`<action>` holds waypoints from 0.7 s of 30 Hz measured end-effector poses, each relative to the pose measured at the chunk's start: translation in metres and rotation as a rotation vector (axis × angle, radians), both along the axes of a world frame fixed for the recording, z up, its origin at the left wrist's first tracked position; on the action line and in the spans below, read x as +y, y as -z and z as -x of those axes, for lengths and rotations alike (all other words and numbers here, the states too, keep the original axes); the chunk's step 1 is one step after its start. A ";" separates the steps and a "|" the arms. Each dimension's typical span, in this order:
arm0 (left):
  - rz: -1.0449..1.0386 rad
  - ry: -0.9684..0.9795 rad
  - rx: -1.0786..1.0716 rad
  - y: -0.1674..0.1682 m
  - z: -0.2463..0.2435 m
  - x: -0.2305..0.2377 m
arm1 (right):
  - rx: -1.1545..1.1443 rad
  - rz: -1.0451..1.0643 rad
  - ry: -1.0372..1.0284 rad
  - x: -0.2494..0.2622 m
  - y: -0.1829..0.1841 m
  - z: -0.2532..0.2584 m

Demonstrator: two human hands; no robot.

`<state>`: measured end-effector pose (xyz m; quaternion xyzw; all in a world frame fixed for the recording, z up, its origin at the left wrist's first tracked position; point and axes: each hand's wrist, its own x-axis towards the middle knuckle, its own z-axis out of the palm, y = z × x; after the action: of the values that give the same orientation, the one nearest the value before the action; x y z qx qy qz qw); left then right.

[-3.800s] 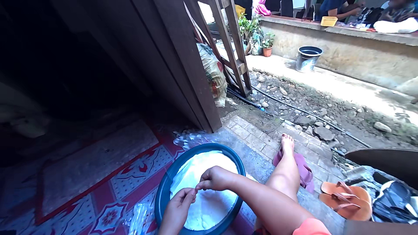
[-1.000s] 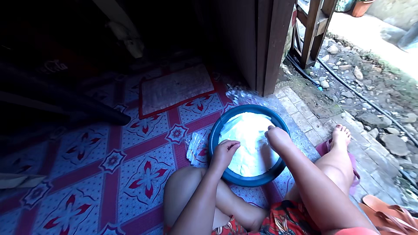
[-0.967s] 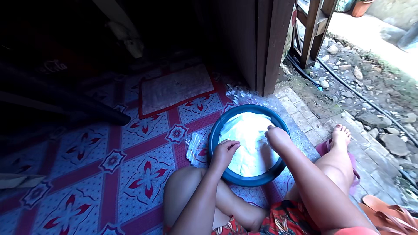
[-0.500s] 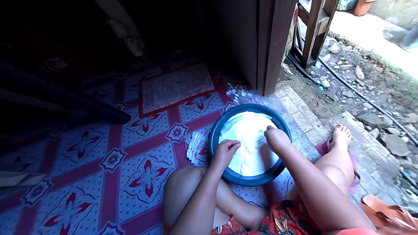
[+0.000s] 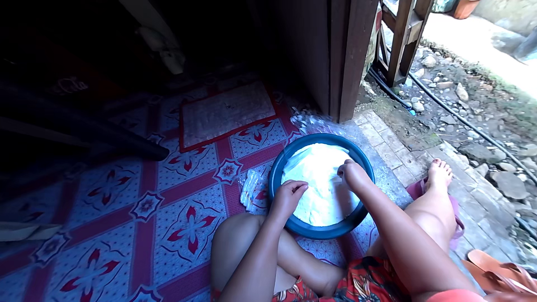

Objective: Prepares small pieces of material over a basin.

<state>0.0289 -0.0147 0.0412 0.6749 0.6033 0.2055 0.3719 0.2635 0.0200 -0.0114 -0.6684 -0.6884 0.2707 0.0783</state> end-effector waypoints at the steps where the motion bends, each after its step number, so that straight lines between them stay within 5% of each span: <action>1: 0.003 -0.002 -0.001 0.001 0.001 0.000 | 0.024 -0.007 0.014 0.002 0.002 -0.004; 14: -0.019 0.010 0.033 0.001 0.002 -0.001 | -0.097 -0.099 -0.029 -0.011 -0.024 0.005; 21: 0.050 0.019 0.082 -0.009 -0.004 -0.001 | 0.025 0.000 0.063 -0.001 0.002 0.003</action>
<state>0.0330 -0.0159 0.0500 0.6789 0.6166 0.1590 0.3656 0.2606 0.0193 -0.0139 -0.6865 -0.6658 0.2764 0.0953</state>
